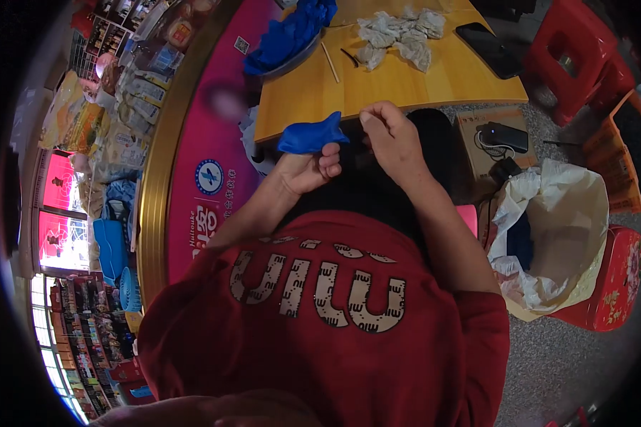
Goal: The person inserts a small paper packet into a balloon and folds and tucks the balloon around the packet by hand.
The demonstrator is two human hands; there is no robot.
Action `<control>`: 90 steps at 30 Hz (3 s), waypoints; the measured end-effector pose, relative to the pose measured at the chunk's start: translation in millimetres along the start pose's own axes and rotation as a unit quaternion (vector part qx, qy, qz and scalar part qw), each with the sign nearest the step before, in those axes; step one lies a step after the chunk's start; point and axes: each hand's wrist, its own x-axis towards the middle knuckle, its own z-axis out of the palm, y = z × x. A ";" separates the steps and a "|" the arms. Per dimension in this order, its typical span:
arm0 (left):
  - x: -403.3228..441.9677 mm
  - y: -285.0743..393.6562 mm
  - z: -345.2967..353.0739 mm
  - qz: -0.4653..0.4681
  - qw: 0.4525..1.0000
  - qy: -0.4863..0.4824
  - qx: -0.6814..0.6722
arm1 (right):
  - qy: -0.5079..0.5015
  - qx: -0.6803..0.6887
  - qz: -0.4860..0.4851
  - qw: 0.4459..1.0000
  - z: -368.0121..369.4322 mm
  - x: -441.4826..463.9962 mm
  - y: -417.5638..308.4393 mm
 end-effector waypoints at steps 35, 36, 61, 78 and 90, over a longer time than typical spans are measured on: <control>1.9 -7.0 -9.5 0.044 0.979 0.079 0.182 | -0.135 -0.009 0.050 0.990 5.7 -4.2 8.2; 1.6 -7.3 -11.1 0.058 0.984 0.049 0.161 | -0.134 -0.009 0.051 0.990 4.8 -4.8 4.3; -6.2 -2.0 -20.6 -0.044 0.983 0.088 0.153 | -0.221 -0.214 0.002 0.952 5.6 -5.9 1.2; -17.9 4.9 8.8 0.186 0.863 0.110 0.456 | -0.220 -0.030 0.109 0.969 -0.8 -0.7 4.7; -11.2 11.5 14.8 0.190 0.910 0.084 0.358 | -0.276 0.046 0.150 0.948 -1.4 -2.2 3.7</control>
